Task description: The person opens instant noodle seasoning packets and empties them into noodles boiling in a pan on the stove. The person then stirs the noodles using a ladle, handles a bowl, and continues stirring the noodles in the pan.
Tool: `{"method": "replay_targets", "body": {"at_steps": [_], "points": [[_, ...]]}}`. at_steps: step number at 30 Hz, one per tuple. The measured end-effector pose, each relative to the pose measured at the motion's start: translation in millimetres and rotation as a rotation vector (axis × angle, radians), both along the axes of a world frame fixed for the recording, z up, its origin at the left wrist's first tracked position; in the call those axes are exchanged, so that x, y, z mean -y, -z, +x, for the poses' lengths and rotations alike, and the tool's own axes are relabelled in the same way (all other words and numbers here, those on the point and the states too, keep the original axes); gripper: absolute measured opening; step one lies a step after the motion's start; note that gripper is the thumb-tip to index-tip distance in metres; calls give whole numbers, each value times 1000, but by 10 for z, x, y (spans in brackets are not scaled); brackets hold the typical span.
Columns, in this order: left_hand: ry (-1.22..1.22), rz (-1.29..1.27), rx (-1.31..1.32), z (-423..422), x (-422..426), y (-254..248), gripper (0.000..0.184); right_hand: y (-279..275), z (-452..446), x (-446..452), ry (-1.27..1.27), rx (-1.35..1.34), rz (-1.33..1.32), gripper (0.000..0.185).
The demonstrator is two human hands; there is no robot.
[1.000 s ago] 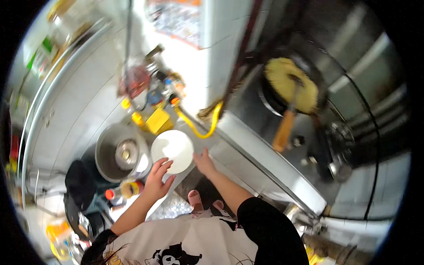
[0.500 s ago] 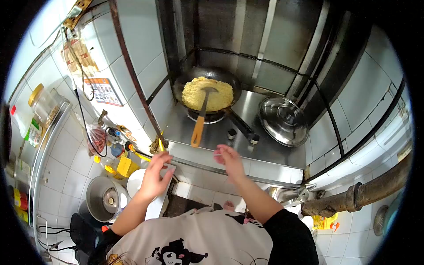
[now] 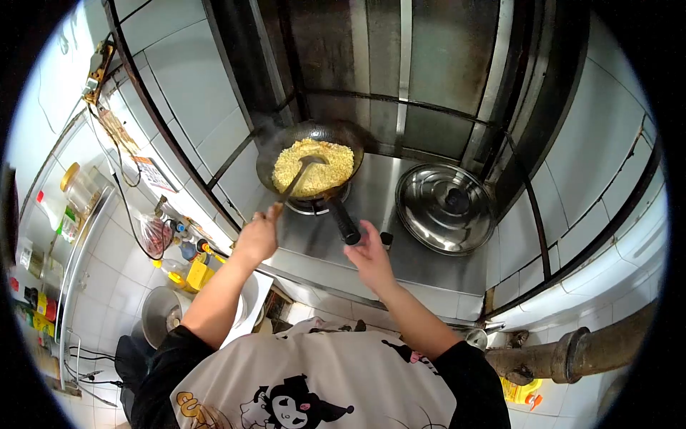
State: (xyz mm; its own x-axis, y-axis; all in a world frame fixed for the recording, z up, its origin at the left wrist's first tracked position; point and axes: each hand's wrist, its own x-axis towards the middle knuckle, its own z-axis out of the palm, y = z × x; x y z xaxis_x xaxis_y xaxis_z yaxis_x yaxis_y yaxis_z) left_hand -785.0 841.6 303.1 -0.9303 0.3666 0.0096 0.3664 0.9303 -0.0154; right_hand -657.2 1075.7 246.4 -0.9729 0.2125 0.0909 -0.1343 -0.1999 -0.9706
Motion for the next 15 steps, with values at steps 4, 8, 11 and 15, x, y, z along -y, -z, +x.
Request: {"method": "replay_targets", "body": {"at_steps": [4,8,11,15], "points": [[-60,157,-69,201,366,-531,55,-176,-3,-137,55,-88,256,65],[-47,216,-144,-110,562,-485,52,-28,-102,-295,-37,-36,302,66],[-79,209,-166,-426,546,-343,45,108,-278,-357,-103,-242,463,69],[-90,220,-22,-586,324,-362,32,-21,-260,-397,-85,-396,775,67]]}}
